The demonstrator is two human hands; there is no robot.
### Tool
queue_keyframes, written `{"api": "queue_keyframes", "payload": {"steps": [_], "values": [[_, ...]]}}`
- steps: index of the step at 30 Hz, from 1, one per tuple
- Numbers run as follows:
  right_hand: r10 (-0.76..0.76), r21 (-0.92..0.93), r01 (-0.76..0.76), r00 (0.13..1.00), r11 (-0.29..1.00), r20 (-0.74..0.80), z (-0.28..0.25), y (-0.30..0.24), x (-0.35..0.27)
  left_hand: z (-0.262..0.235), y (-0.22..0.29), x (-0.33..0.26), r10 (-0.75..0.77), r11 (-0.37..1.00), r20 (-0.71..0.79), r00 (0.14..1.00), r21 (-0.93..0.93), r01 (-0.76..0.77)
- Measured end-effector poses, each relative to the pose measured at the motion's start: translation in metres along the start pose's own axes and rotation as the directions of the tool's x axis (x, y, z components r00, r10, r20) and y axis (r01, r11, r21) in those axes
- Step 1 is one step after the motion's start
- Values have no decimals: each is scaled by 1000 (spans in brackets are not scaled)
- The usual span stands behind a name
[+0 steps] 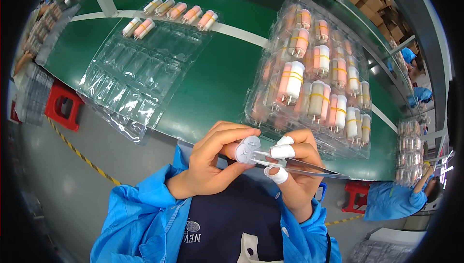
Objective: The person uses tweezers to insert small white components into cylindrical pink and white objects. They handle the items one at a time, placing the finished units into a clear plastic tray on the assembly line.
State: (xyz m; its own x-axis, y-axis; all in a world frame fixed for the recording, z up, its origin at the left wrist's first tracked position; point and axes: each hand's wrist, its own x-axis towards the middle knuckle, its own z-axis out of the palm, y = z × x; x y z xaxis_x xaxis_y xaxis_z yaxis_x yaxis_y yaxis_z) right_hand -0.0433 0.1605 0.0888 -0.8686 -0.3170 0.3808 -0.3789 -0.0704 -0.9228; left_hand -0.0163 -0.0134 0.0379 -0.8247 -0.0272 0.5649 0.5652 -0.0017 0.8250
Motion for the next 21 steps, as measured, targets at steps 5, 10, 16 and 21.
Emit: {"api": "queue_keyframes", "payload": {"steps": [5,10,16,21], "values": [[-35,2,35,998,999,-52,-8,-2,-4,3,-4,1,4,1000,60,998,6,-5],[-63,21,64,997,998,-38,-6,-4,-2,4,-7,4,33,998,81,996,53,-37],[-72,-25,72,997,997,11,-6,0,1,3,-5,4,-6,995,89,996,97,-3],[-71,-32,71,997,997,16,-4,2,3,5,-8,3,12,994,68,998,108,-20]]}}
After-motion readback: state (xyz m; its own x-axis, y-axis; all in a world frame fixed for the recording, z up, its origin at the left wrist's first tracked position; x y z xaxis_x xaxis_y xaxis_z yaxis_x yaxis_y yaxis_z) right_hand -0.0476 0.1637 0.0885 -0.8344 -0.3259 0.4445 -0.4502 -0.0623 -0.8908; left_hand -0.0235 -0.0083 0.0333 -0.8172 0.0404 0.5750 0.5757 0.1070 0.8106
